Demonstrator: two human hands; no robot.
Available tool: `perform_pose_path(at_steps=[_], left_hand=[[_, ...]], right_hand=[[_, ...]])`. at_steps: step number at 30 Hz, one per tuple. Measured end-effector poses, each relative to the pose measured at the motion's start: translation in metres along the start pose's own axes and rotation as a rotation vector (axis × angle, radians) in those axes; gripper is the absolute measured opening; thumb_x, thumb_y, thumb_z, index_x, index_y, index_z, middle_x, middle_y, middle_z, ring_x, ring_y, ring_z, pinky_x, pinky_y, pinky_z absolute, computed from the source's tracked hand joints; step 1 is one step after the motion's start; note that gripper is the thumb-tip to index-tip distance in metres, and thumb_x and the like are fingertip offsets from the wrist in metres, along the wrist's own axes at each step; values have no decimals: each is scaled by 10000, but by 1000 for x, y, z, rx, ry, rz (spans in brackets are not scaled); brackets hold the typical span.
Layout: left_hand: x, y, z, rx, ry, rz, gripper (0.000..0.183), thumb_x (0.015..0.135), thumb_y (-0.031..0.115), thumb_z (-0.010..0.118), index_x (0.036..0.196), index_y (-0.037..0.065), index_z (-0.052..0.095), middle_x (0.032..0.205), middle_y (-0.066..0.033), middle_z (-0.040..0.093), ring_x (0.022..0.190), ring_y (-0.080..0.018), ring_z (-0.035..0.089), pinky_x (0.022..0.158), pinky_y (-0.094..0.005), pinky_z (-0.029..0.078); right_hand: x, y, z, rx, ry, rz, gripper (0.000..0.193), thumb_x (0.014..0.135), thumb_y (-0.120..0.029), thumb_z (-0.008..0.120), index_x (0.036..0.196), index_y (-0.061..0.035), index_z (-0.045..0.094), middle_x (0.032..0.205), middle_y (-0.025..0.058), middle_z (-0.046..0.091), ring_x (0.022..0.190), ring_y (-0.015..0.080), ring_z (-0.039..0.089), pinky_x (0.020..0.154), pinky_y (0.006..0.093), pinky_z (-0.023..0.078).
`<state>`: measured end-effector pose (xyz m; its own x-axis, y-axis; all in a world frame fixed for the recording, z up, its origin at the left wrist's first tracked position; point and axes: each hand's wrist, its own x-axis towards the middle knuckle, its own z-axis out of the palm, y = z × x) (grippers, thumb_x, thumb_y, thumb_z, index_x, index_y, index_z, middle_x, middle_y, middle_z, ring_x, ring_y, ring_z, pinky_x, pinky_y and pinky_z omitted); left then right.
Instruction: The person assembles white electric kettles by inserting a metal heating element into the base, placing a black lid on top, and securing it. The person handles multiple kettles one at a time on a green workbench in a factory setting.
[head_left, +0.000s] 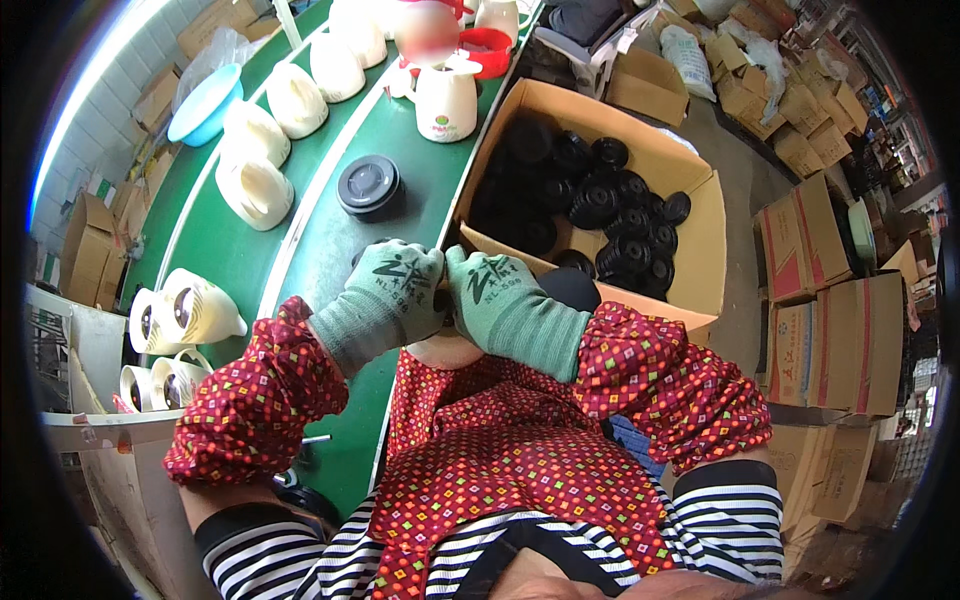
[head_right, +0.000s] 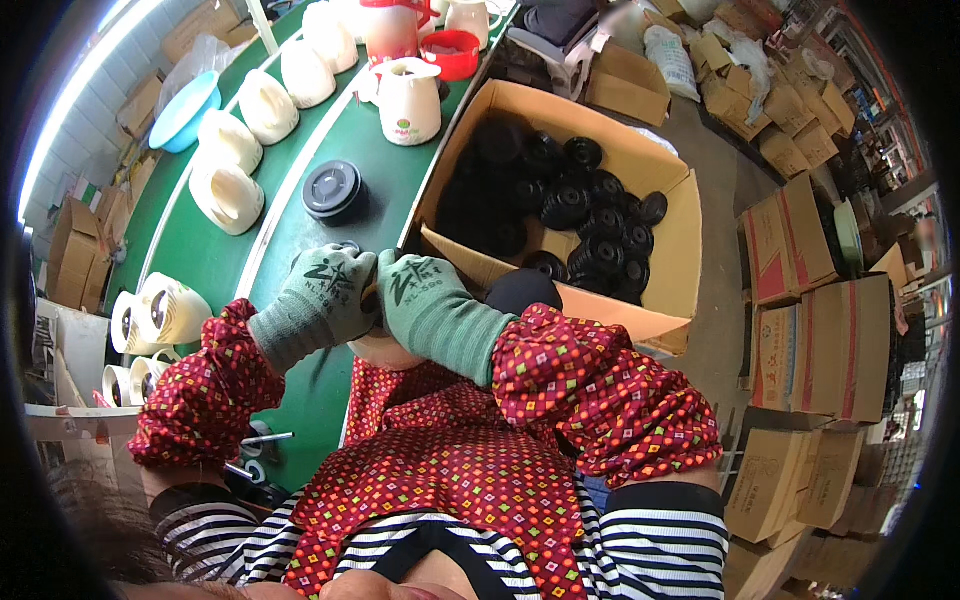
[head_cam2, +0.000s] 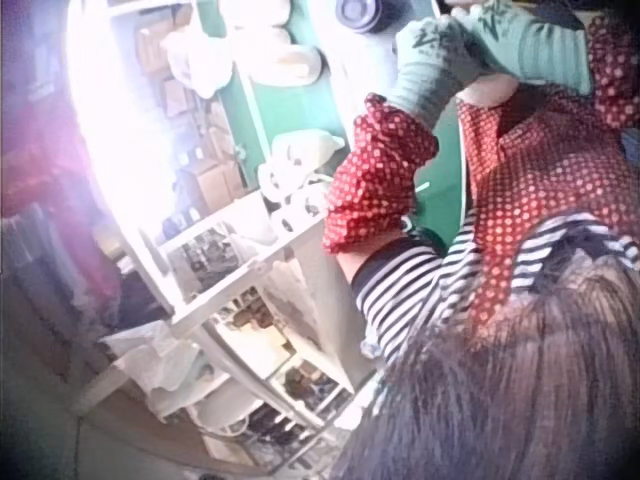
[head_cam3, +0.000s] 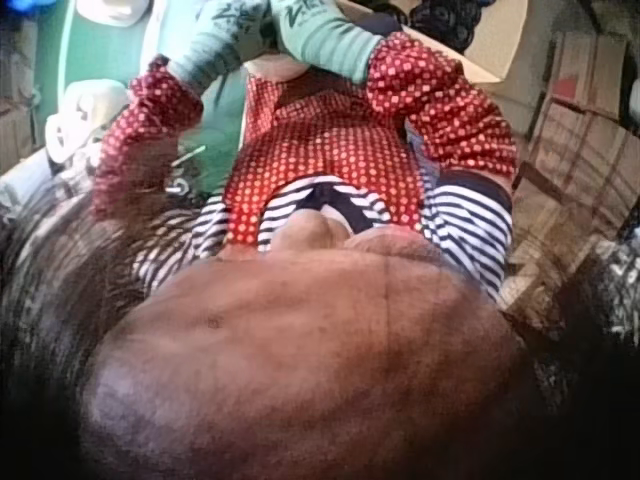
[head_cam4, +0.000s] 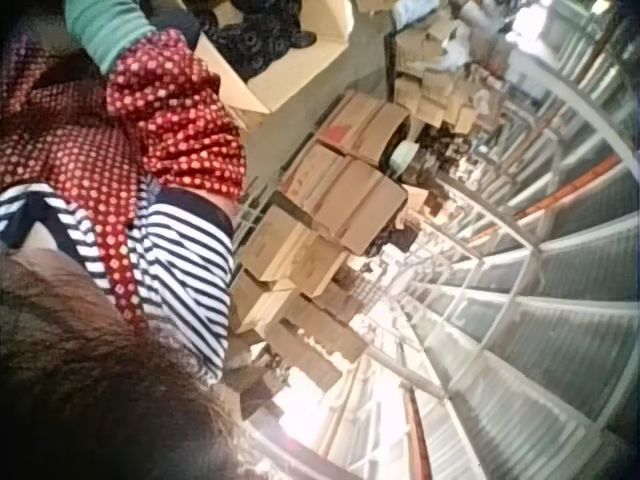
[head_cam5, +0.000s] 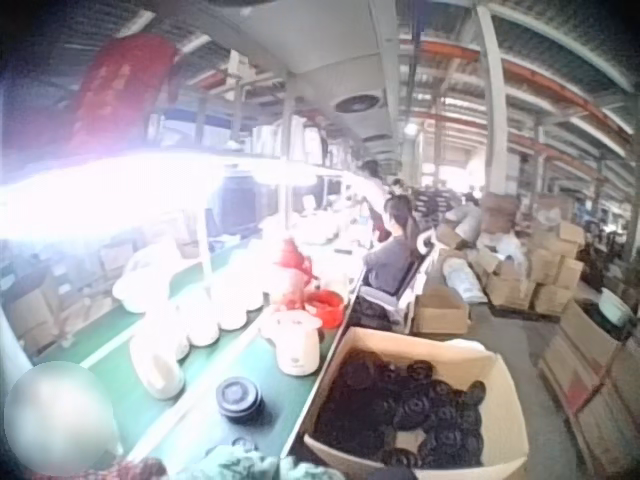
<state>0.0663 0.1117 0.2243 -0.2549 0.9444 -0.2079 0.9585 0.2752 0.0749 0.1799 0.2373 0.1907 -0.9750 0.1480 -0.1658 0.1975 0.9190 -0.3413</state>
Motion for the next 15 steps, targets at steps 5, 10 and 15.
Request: perform_pose_path(at_steps=[5,10,15], left_hand=[[-15,-50,44,-1300,337,-11,539,1072,346,604,1526,63,540,1372,-116,645,1178,-184,652,1000,-351,541],[-51,-90,228,-1726,339,-634,647,1088,551,476,1532,82,516,1328,-76,659,1143,-154,627,941,-290,483],[-20,-31,249,-2030,544,-535,598,1123,539,425,1341,39,670,1373,-104,667,1238,-195,621,1021,-358,518]], right_hand=[[4,54,10,487,-109,-122,565,1031,-381,556,1459,-13,530,1317,307,651,1174,486,653,1015,535,509],[0,64,33,560,130,-431,506,1081,-369,530,1413,12,561,1407,307,593,1259,471,600,1078,508,480],[-12,59,40,646,282,-276,448,1054,-287,580,1367,33,586,1306,299,642,1193,463,623,1034,511,495]])
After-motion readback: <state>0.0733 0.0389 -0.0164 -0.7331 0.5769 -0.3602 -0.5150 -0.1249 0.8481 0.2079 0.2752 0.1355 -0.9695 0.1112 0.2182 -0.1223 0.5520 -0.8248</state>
